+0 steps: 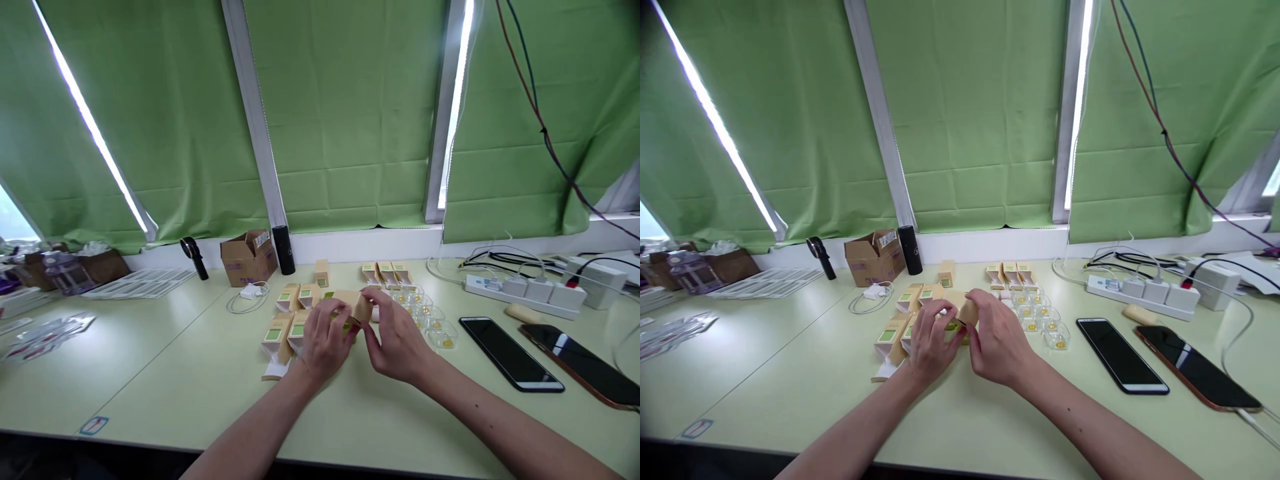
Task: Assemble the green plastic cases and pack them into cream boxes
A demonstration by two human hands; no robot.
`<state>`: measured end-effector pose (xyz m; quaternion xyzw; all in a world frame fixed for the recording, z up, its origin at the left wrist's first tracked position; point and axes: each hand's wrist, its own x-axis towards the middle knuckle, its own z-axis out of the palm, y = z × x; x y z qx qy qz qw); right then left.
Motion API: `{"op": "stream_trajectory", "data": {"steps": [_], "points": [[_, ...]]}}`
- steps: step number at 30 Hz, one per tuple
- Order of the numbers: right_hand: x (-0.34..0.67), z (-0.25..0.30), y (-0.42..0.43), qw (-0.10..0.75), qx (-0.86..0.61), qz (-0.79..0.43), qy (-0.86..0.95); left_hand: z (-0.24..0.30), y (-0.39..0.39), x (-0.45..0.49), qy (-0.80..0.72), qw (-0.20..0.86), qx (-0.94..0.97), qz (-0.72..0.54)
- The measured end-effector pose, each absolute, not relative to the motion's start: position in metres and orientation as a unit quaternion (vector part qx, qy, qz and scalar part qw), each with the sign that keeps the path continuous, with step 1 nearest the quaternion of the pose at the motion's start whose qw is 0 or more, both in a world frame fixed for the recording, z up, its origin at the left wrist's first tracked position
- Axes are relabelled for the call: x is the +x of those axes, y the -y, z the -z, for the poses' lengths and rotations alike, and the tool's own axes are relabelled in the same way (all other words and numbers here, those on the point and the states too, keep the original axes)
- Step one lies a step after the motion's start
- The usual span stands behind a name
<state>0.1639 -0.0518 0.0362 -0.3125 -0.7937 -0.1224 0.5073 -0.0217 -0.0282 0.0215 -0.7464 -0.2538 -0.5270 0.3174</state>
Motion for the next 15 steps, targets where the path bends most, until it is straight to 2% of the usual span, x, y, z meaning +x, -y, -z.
{"op": "stream_trajectory", "data": {"steps": [15], "points": [[0.157,-0.010,0.039,0.497,-0.357,0.151,0.777,-0.009,0.023,-0.017,0.286,0.264,-0.799,0.459]]}}
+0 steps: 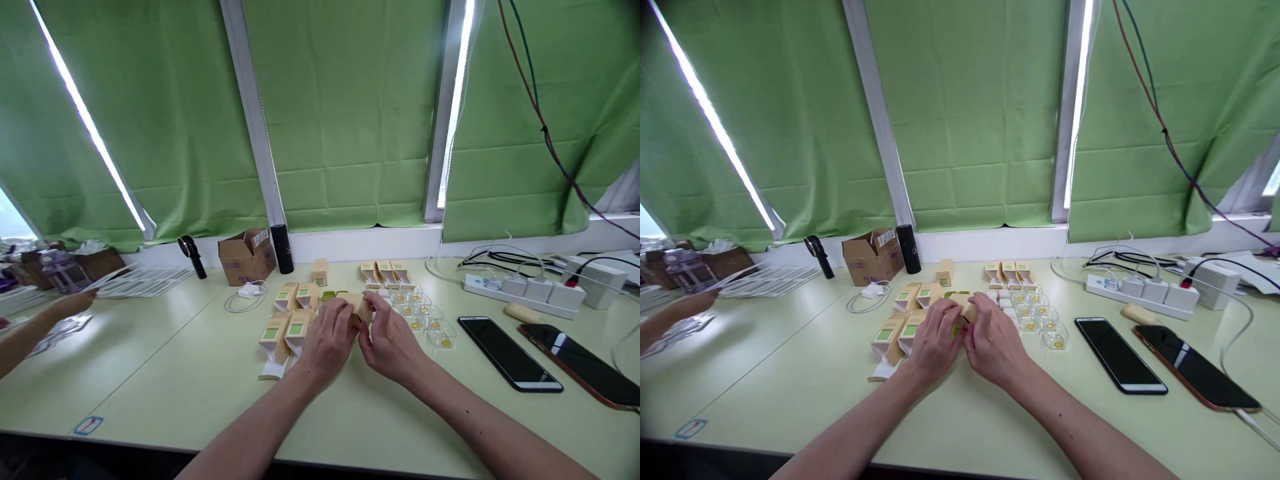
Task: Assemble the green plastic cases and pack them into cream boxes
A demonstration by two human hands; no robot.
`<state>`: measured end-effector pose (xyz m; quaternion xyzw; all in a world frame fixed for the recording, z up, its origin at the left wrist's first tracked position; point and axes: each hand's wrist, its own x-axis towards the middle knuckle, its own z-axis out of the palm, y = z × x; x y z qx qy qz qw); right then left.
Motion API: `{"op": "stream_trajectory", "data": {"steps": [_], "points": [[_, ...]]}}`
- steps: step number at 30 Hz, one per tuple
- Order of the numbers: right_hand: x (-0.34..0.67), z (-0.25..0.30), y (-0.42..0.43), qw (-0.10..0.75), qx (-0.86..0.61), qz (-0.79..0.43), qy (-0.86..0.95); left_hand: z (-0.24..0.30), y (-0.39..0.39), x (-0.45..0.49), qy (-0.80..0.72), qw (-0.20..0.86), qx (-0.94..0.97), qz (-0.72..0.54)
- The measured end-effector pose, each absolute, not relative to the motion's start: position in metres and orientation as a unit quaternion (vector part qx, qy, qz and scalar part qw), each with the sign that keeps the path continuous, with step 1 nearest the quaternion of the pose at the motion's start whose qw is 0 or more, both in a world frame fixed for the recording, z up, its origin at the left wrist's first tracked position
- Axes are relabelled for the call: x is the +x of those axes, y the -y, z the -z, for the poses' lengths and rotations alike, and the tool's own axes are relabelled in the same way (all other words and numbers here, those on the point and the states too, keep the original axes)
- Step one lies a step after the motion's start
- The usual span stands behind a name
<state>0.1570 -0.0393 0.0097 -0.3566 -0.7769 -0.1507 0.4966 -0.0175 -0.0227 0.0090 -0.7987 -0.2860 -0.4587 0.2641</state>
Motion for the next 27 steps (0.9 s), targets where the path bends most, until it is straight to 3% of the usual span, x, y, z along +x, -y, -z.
{"op": "stream_trajectory", "data": {"steps": [8,12,16,20,24,27], "points": [[0.160,-0.002,0.030,0.503,-0.375,0.155,0.763,-0.002,0.024,-0.017,0.332,0.167,-0.806,0.461],[0.166,-0.013,0.030,0.550,-0.348,0.108,0.752,0.003,0.023,-0.017,0.349,0.099,-0.796,0.485],[0.170,-0.027,0.039,0.584,-0.300,0.142,0.740,0.007,0.019,-0.015,0.382,0.017,-0.774,0.505],[0.165,-0.030,0.057,0.552,-0.241,0.163,0.781,0.009,0.015,-0.018,0.402,-0.001,-0.764,0.504],[0.150,-0.027,0.070,0.466,-0.216,0.178,0.840,0.007,0.013,-0.023,0.370,0.046,-0.784,0.496],[0.147,-0.025,0.067,0.461,-0.226,0.180,0.839,0.004,0.014,-0.022,0.340,0.067,-0.792,0.503]]}}
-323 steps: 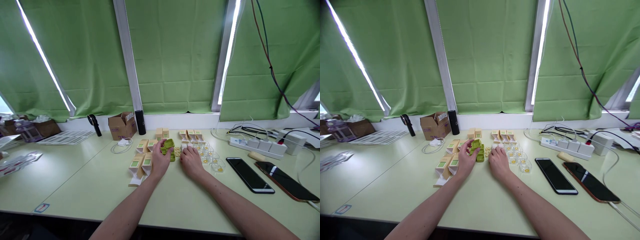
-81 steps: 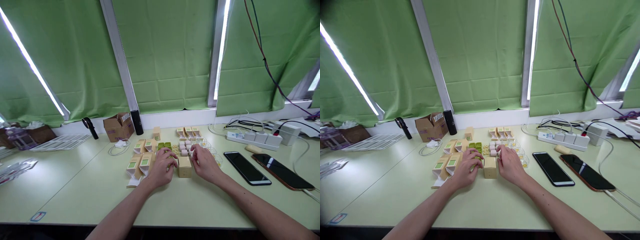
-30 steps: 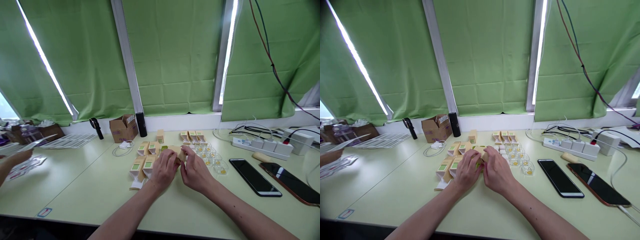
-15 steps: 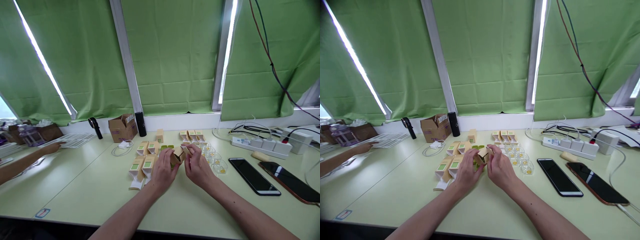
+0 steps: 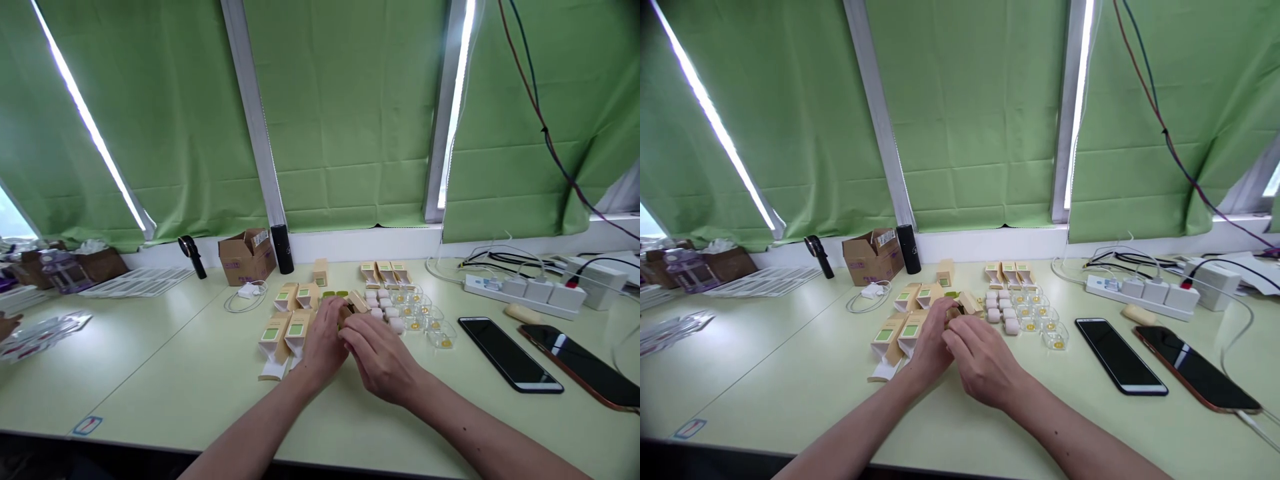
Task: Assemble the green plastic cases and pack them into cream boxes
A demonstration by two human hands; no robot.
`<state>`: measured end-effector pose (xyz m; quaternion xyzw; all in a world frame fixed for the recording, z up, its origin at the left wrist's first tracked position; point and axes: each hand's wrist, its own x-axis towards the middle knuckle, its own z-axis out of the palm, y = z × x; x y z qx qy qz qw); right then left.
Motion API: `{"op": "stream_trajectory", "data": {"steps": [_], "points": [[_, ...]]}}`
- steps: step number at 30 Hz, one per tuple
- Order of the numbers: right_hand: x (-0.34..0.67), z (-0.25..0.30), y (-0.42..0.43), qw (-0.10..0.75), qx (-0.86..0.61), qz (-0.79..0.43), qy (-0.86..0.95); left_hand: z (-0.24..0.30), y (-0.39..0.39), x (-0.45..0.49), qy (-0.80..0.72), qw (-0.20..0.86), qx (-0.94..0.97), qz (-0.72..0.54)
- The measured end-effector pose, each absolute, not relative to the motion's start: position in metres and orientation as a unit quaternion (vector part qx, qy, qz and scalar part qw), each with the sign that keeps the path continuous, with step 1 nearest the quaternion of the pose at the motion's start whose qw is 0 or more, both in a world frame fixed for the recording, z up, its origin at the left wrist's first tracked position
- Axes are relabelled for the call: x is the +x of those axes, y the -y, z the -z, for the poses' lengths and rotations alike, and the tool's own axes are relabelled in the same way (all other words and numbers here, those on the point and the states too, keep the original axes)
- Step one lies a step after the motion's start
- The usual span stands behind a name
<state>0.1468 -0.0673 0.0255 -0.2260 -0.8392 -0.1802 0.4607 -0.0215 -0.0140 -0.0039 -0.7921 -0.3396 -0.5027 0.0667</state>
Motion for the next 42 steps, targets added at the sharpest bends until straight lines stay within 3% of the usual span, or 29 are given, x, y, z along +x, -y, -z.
{"op": "stream_trajectory", "data": {"steps": [8,24,42], "points": [[0.172,-0.029,0.040,0.524,-0.306,0.223,0.763,-0.005,0.022,-0.015,0.359,0.030,-0.789,0.499],[0.178,-0.017,0.028,0.500,-0.378,0.208,0.751,-0.002,0.021,-0.016,0.394,0.019,-0.791,0.468],[0.179,-0.019,0.030,0.521,-0.409,0.080,0.745,0.003,0.017,-0.017,0.384,-0.021,-0.774,0.503]]}}
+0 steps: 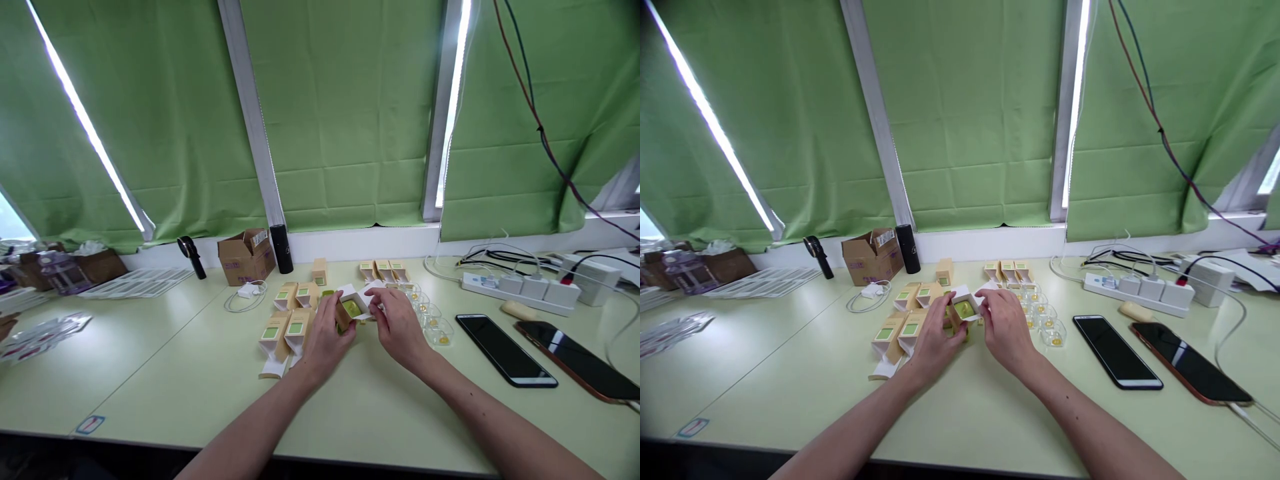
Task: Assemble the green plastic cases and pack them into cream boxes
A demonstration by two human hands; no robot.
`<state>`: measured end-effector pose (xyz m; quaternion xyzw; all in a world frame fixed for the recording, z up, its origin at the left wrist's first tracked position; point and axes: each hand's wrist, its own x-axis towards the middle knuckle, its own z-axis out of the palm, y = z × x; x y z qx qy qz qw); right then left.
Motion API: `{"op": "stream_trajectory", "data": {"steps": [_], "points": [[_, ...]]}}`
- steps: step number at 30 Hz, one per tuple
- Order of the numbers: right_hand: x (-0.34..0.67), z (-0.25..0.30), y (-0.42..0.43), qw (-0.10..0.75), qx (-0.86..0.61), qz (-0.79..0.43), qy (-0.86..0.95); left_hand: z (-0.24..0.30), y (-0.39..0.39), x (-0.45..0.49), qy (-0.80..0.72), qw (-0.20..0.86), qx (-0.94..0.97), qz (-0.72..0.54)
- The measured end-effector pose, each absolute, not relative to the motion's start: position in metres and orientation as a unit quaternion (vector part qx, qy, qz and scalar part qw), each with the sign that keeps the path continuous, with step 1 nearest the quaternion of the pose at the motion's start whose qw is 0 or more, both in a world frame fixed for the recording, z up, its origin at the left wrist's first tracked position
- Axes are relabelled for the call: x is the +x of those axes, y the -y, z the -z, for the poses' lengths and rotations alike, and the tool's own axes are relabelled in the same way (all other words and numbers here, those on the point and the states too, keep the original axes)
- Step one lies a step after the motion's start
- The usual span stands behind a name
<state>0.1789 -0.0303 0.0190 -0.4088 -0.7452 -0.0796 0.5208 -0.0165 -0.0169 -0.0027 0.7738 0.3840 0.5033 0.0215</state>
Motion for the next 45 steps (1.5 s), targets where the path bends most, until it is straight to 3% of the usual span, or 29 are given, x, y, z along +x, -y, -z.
{"op": "stream_trajectory", "data": {"steps": [8,13,24,34,45], "points": [[0.179,-0.015,0.029,0.485,-0.361,0.108,0.789,0.008,0.012,-0.018,-0.380,0.043,0.765,-0.518],[0.178,-0.013,0.028,0.490,-0.352,0.062,0.795,0.007,0.014,-0.019,-0.382,0.026,0.774,-0.505],[0.168,-0.007,0.024,0.536,-0.411,-0.007,0.737,0.003,0.021,-0.014,-0.321,-0.139,0.820,-0.453],[0.166,-0.010,0.026,0.571,-0.427,-0.157,0.684,0.001,0.020,-0.017,-0.347,-0.190,0.808,-0.436],[0.175,-0.014,0.015,0.638,-0.421,-0.342,0.546,0.002,0.017,-0.020,-0.364,-0.160,0.807,-0.436]]}}
